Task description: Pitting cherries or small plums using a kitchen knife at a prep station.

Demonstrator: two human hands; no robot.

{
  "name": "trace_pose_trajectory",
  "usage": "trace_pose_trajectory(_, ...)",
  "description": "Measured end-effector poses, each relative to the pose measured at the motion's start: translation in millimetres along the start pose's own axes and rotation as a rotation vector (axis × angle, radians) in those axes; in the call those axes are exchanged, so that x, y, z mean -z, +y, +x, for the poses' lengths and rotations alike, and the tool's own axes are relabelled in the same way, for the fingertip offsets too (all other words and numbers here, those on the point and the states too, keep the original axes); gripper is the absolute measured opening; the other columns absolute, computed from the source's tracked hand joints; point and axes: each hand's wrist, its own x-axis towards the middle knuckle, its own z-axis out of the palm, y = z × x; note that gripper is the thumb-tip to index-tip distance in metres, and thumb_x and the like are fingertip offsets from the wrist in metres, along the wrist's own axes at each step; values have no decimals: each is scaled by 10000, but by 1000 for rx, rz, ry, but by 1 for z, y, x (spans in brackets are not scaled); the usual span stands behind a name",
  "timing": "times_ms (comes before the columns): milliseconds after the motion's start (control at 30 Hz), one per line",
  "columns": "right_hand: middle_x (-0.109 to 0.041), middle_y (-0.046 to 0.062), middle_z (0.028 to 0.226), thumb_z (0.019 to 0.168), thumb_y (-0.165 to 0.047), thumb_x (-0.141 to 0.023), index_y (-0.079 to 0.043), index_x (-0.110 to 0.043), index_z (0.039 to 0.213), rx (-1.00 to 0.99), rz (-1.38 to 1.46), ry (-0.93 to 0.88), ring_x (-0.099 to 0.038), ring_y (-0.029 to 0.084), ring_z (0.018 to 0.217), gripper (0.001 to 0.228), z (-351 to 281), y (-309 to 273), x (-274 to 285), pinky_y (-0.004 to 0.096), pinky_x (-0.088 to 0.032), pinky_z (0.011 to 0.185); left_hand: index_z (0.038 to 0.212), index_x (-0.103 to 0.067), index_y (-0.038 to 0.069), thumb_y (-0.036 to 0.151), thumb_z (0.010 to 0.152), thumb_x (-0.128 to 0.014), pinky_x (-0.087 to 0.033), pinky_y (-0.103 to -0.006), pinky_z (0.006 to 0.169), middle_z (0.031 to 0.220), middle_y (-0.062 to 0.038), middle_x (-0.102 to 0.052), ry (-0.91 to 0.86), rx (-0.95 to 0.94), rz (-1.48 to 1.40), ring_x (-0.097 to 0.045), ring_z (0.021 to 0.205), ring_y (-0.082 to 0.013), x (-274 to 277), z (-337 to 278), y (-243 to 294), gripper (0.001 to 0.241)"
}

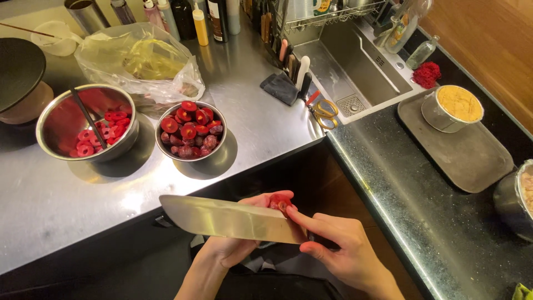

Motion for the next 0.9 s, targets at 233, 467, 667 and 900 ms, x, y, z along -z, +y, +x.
trace_pose_trajectory(233, -748, 129, 1303, 886, -329, -755, -30, -589, 1426, 312, 256, 149, -789, 255, 1090, 639, -3, 5, -1, 320, -571, 917, 1441, -576, -26, 272, 1007, -639, -516, -344, 1042, 1299, -132, -669, 109, 2, 115, -656, 1152, -181, -3, -1, 1, 530)
trace_pose_trajectory(467, -658, 146, 1457, 941, -276, -705, -5, -576, 1435, 282, 386, 219, -677, 262, 1313, 578, 1, 0, -7, 349, -493, 1080, 1395, -576, -2, 226, 897, -706, -557, -370, 1000, 1331, -120, -684, 272, -53, 224, -679, 1187, -195, -18, 5, 0, 563)
trace_pose_trajectory(667, -633, 129, 1115, 1032, -250, -622, -13, -552, 1513, 217, 629, 382, -592, 183, 1010, 541, 7, 22, -46, 287, -445, 863, 1393, -583, -66, 161, 912, -741, -564, -410, 1015, 1328, -196, -676, 259, -196, 240, -683, 1176, -261, -6, 17, -28, 555)
trace_pose_trajectory(900, -609, 48, 623, 1016, -258, -427, -213, -420, 1537, -304, 976, 402, -395, 69, 433, 523, 19, 50, -58, 204, -316, 412, 1422, -541, -29, 209, 996, -581, -559, -358, 991, 1312, -188, -665, 369, -286, -42, -690, 1122, -268, 10, 21, -16, 490)
